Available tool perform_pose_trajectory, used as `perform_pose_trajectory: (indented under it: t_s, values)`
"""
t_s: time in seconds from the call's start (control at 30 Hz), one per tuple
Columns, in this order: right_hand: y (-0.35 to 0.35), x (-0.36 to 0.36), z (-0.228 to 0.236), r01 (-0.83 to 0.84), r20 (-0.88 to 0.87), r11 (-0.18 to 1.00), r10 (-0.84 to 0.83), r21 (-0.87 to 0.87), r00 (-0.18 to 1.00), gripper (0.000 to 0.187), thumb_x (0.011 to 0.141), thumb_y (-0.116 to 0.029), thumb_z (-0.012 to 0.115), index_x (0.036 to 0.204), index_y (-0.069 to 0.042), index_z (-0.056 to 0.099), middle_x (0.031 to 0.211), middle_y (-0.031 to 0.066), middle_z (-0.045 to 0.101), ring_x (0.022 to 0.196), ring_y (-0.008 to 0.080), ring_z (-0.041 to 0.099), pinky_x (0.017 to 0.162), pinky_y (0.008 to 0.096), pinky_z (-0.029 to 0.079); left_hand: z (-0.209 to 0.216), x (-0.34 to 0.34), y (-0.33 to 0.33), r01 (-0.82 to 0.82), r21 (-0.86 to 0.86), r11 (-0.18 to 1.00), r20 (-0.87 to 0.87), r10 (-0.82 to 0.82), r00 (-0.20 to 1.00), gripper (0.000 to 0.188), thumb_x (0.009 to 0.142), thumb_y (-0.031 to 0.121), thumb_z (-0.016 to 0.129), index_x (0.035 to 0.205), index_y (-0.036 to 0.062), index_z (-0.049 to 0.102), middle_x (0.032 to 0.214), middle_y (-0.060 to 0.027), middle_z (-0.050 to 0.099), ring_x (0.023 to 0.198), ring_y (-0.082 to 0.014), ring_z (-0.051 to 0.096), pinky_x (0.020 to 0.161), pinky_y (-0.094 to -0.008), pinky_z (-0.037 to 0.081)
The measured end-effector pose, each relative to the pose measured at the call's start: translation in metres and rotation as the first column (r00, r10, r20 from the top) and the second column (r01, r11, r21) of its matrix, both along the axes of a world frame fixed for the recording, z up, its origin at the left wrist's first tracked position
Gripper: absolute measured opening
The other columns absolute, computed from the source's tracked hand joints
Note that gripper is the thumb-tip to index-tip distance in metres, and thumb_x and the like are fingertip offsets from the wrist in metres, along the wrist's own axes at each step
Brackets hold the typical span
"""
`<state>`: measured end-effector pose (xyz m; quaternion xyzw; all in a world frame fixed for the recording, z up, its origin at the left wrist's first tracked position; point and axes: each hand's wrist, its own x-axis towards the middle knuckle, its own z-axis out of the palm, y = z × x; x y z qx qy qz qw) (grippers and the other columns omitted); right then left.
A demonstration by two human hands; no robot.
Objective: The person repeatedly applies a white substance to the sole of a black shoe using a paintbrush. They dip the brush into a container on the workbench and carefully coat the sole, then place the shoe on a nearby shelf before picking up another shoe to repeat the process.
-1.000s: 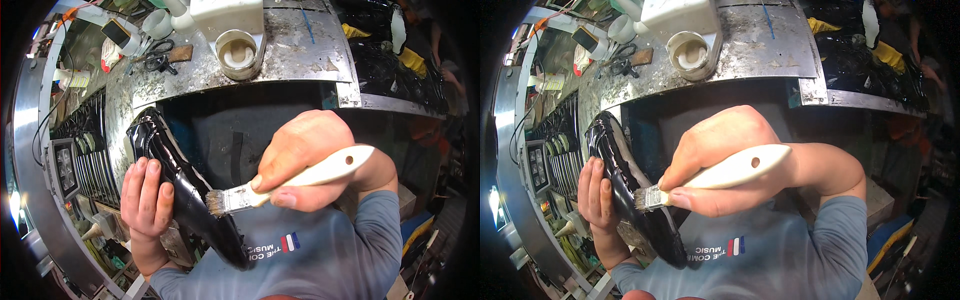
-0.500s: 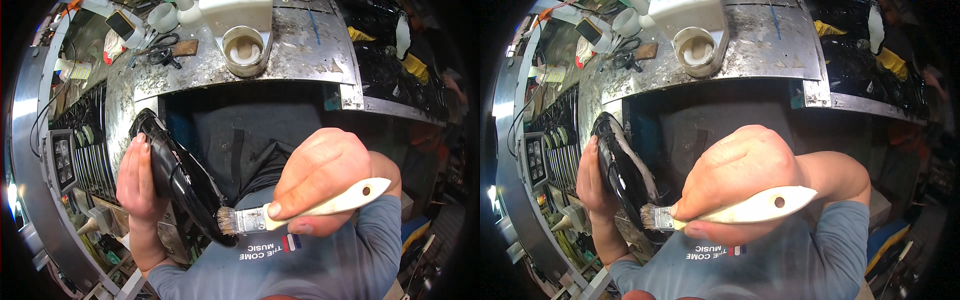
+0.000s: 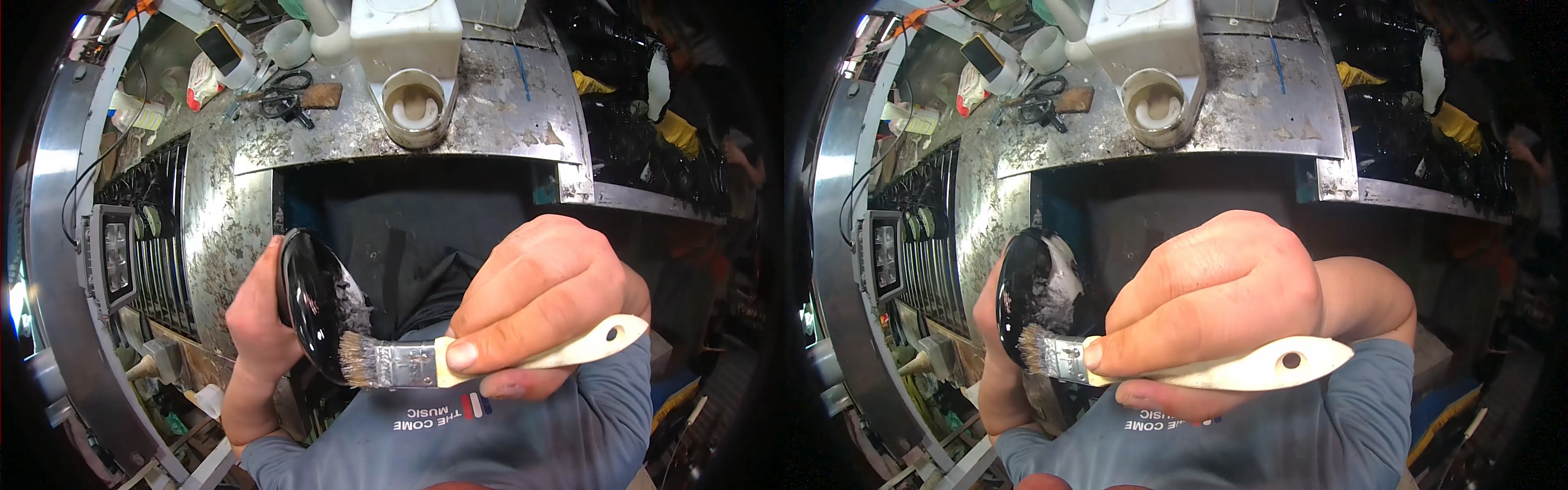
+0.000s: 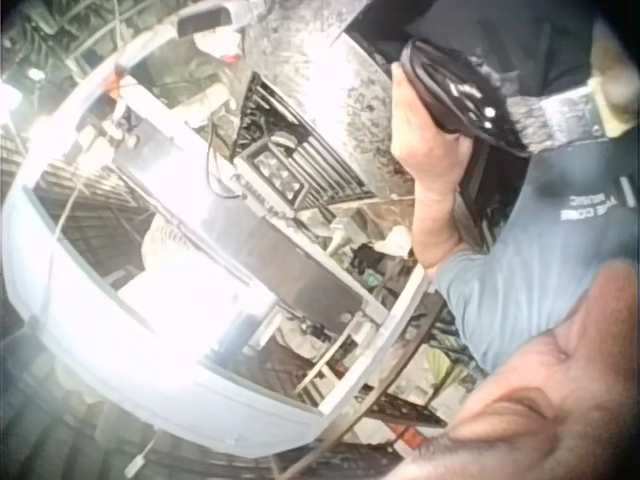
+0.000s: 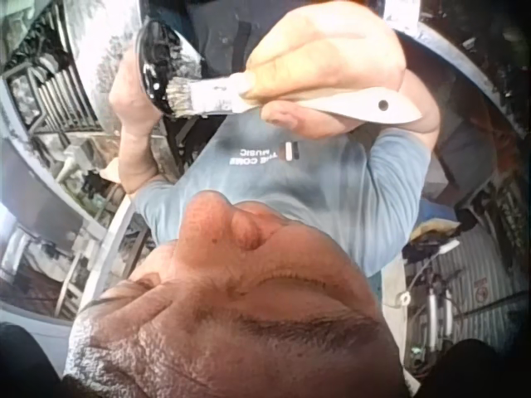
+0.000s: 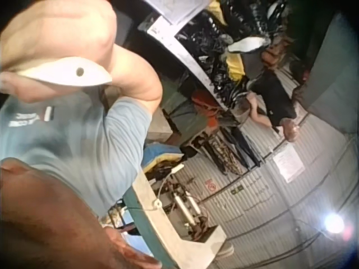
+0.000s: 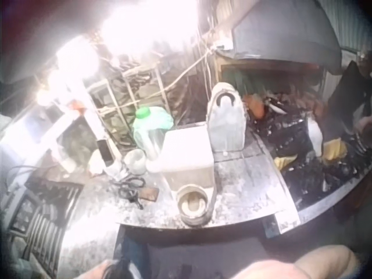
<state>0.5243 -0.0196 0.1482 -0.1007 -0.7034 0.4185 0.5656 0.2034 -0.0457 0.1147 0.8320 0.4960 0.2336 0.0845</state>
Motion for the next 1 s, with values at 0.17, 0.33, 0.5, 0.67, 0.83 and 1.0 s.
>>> perform_pose_trajectory:
  t_s: [0.17,0.33,0.5,0.67,0.83,1.0]
  values:
    - [0.009,-0.005,0.009,0.030,-0.017,0.998,-0.029,0.063,0.999,0.020,0.081,-0.005,0.084,0.098,0.004,0.079,0.087,0.0134,0.074,0.072,0.0221,0.073,0.061,0.0296,0.061,0.016,0.015,-0.015,-0.018,-0.485,0.874,0.211,0.137,0.968,0.060,0.082,0.009,0.083,0.136,-0.0012,0.060,0.118,-0.0123,0.072,0.102,-0.0225,0.072,0.089,-0.0349,0.058]
    - [0.021,-0.007,0.019,0.046,0.046,0.993,-0.051,0.111,0.998,0.021,0.081,-0.004,0.083,0.100,0.003,0.078,0.088,0.0132,0.074,0.072,0.0210,0.072,0.060,0.0293,0.060,0.026,0.029,-0.014,0.119,-0.513,0.850,0.267,0.027,0.963,0.059,0.069,0.022,0.094,0.120,0.0062,0.071,0.105,-0.0085,0.075,0.091,-0.0244,0.074,0.082,-0.0337,0.058]
    - [0.028,-0.009,0.024,0.105,0.099,0.986,-0.118,0.133,0.988,0.023,0.079,-0.005,0.083,0.101,0.001,0.079,0.087,0.0112,0.074,0.070,0.0198,0.071,0.059,0.0285,0.058,0.039,0.034,-0.012,0.198,-0.618,0.761,0.355,0.045,0.934,0.062,0.065,0.030,0.097,0.119,0.0098,0.073,0.109,-0.0088,0.076,0.099,-0.0256,0.074,0.089,-0.0353,0.057]
    - [0.034,-0.012,0.022,0.090,0.152,0.984,-0.114,0.152,0.982,0.023,0.077,-0.005,0.081,0.099,-0.002,0.079,0.085,0.0099,0.073,0.067,0.0191,0.071,0.057,0.0291,0.058,0.041,0.027,-0.014,0.284,-0.750,0.598,0.474,0.185,0.861,0.061,0.067,0.021,0.097,0.118,0.0012,0.072,0.109,-0.0090,0.077,0.100,-0.0183,0.073,0.091,-0.0334,0.056]
    - [0.037,-0.015,0.009,0.079,0.164,0.983,-0.107,0.166,0.981,0.021,0.076,-0.005,0.078,0.097,-0.002,0.079,0.084,0.0094,0.073,0.065,0.0188,0.070,0.056,0.0290,0.058,0.044,0.023,-0.013,0.408,-0.829,0.381,0.545,0.389,0.743,0.055,0.071,0.011,0.094,0.118,-0.0041,0.069,0.109,-0.0081,0.076,0.100,-0.0128,0.070,0.090,-0.0316,0.056]
    - [0.036,-0.019,-0.001,0.078,0.157,0.988,-0.099,0.137,0.983,0.021,0.076,-0.005,0.077,0.097,0.000,0.079,0.083,0.0097,0.072,0.065,0.0190,0.070,0.056,0.0290,0.058,0.044,0.020,-0.008,0.522,-0.815,0.252,0.571,0.507,0.646,0.068,0.073,0.003,0.088,0.134,-0.0079,0.058,0.119,-0.0128,0.072,0.110,-0.0183,0.067,0.098,-0.0341,0.053]
